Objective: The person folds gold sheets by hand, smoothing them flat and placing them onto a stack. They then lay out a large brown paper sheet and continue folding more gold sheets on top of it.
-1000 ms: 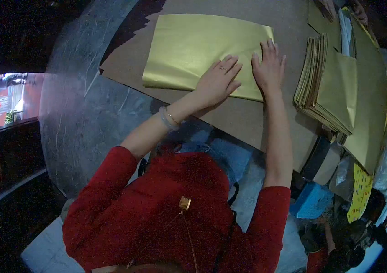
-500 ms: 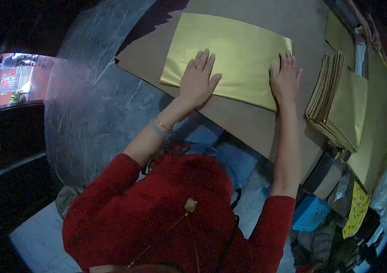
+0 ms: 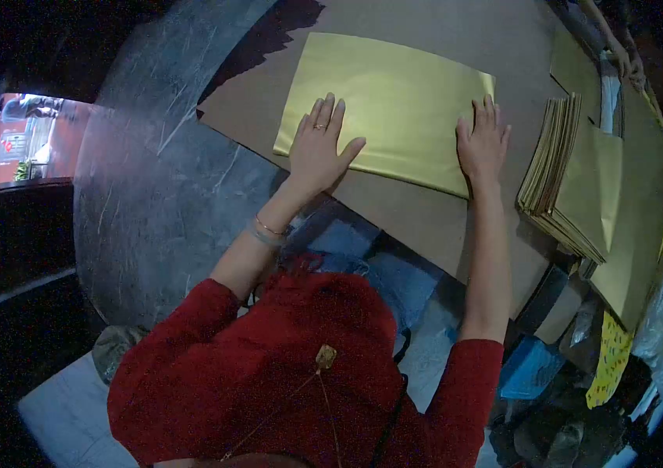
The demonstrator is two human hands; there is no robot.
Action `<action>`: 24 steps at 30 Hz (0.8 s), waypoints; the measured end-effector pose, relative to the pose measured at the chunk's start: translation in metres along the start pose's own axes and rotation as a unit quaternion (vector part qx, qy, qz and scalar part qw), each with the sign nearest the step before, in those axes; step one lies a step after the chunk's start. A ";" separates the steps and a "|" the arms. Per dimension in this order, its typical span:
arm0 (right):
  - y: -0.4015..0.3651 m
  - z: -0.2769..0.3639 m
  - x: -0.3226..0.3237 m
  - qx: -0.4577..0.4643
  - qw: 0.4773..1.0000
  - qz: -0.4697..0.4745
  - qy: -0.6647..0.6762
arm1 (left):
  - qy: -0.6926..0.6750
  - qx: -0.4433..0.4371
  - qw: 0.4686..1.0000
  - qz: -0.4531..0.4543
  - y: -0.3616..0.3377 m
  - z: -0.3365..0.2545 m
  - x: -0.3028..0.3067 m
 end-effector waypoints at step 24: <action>-0.001 -0.001 0.004 -0.035 0.999 0.014 0.034 | 0.032 -0.017 0.999 -0.026 -0.004 0.011 0.021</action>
Point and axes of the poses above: each hand's wrist, its own y-axis towards the middle knuckle, its own x-axis out of the back of the hand, z = x × y, the point moved 10 cm from there along y, towards the middle knuckle, and after that the axes turned 7 degrees about -y, right-handed, at the moved point
